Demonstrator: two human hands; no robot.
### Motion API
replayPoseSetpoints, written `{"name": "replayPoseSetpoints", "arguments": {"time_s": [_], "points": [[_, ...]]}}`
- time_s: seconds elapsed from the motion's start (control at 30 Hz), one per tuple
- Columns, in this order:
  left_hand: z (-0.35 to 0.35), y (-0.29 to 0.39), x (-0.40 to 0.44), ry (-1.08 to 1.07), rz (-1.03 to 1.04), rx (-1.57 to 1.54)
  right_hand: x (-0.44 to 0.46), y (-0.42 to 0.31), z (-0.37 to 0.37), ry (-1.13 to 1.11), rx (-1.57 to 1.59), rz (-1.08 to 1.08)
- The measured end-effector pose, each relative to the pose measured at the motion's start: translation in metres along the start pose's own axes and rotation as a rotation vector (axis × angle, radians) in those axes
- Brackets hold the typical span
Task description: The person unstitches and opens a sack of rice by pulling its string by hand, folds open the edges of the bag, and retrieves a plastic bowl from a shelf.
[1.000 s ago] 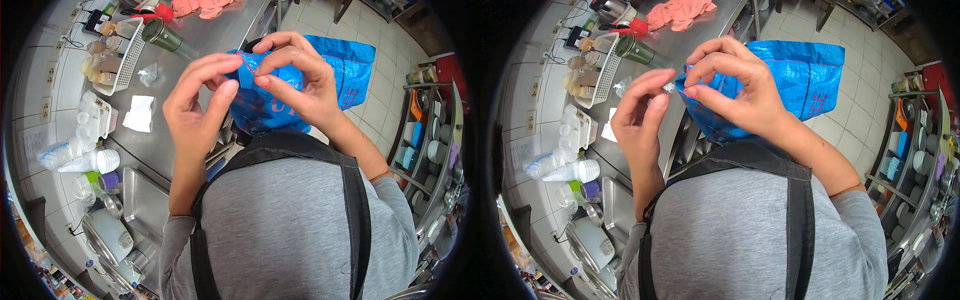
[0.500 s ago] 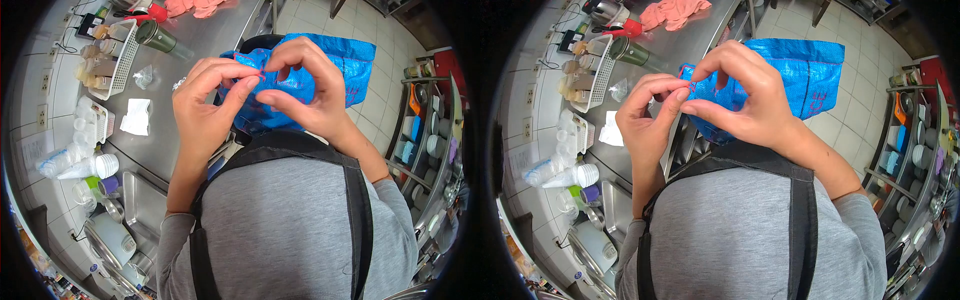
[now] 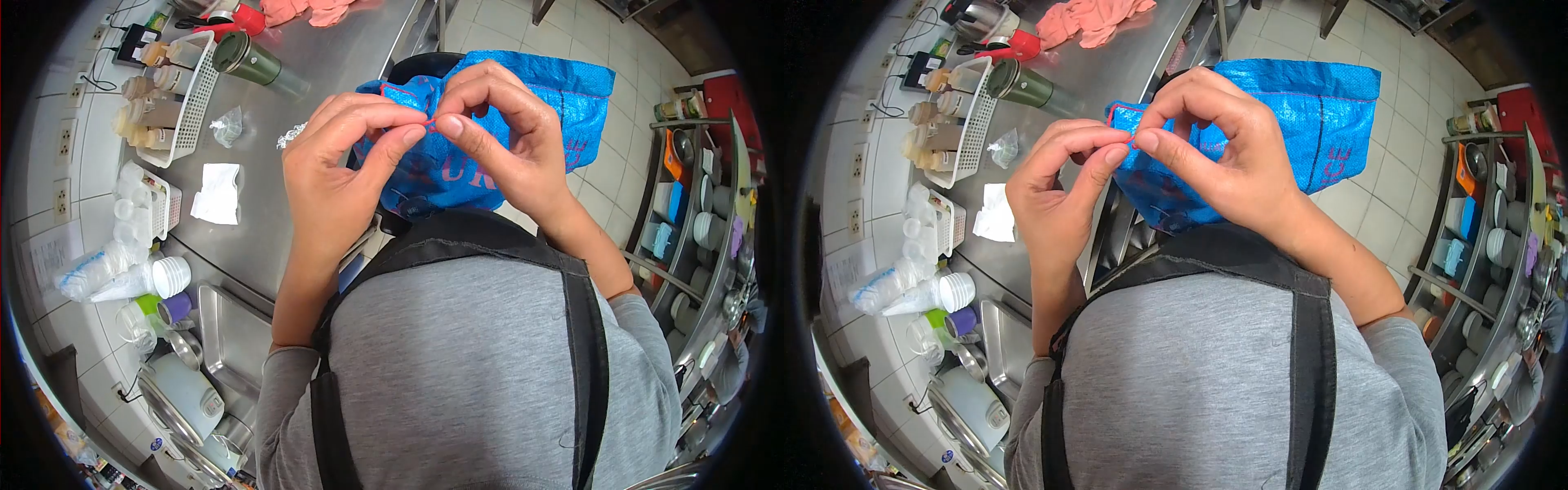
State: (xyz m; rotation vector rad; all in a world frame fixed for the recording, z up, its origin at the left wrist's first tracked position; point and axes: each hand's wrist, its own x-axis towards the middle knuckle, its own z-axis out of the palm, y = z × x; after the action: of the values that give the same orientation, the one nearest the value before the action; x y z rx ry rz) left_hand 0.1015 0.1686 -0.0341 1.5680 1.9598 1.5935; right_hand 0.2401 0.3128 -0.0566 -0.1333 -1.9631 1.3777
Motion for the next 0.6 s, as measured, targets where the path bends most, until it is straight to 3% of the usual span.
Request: {"name": "replayPoseSetpoints", "arguments": {"time_s": [0.1,0.3,0.4,0.6], "points": [[0.000,0.002,0.001,0.010,-0.035,-0.036,0.001,-0.004,0.001,0.023,-0.025,0.018],[0.001,0.002,0.005,0.028,-0.014,-0.023,0.013,-0.016,-0.005,0.097,-0.276,-0.244],[0.001,0.001,0.005,0.029,0.008,0.000,0.013,-0.026,-0.006,-0.013,-0.488,-0.236],[-0.002,-0.002,0.005,-0.020,0.049,0.027,0.015,-0.029,-0.004,-0.020,-0.669,-0.257]]}}
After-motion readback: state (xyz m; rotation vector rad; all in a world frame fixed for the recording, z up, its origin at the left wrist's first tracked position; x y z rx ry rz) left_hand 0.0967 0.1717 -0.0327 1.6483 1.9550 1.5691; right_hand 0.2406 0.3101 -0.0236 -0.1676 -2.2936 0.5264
